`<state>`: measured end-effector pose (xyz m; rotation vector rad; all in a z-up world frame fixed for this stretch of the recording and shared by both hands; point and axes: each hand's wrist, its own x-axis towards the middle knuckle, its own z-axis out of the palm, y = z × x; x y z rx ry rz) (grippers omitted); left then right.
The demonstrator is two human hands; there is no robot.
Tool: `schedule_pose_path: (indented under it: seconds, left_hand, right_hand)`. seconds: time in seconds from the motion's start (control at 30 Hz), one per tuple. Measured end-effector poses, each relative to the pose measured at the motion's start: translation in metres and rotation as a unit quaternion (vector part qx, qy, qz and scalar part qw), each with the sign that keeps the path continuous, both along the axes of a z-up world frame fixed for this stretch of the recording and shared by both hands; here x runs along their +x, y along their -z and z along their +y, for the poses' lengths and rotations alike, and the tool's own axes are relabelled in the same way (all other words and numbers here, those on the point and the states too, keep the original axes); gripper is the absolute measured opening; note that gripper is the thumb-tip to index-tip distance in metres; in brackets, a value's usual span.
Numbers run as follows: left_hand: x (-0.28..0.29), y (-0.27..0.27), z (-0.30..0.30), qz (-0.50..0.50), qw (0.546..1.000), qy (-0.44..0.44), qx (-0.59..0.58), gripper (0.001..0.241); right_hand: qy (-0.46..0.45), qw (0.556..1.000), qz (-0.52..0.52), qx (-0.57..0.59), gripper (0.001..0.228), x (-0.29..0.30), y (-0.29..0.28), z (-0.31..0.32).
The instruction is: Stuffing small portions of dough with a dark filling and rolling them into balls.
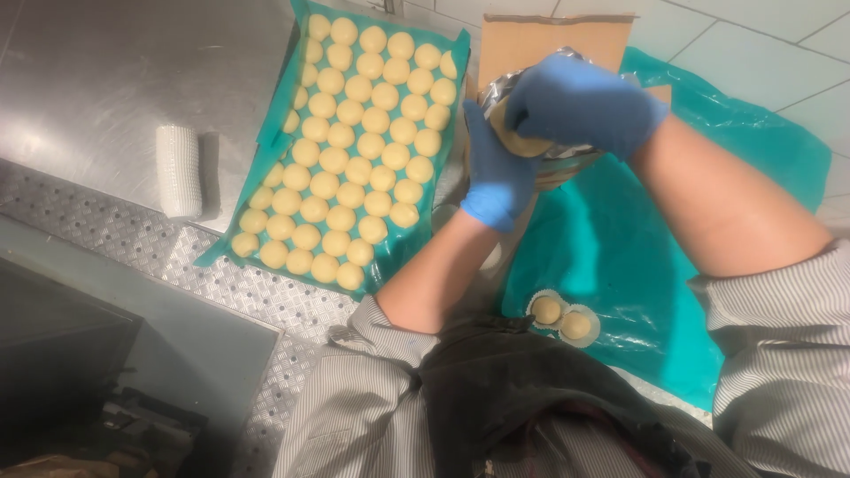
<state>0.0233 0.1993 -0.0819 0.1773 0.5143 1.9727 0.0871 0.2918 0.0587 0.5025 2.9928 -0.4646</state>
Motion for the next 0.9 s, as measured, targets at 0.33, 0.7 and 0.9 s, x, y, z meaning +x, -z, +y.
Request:
schedule_pose_path:
  seconds: [0.33, 0.7, 0.9]
  left_hand:
    - [-0.010, -0.058, -0.025, 0.442, 0.887, -0.065, -0.118, 0.042]
    - [-0.010, -0.024, -0.017, 0.354, 0.933, -0.031, -0.064, 0.060]
    - [-0.019, -0.039, -0.043, 0.496, 0.851, -0.108, -0.135, 0.056]
  right_hand:
    - [-0.017, 0.998, 0.068, -0.010, 0.036, 0.004, -0.011, -0.004]
    - [0.038, 0.996, 0.081, -0.014, 0.024, 0.009, -0.017, 0.003]
    - [0.155, 0.973, 0.100, -0.136, 0.029, 0.016, -0.027, 0.001]
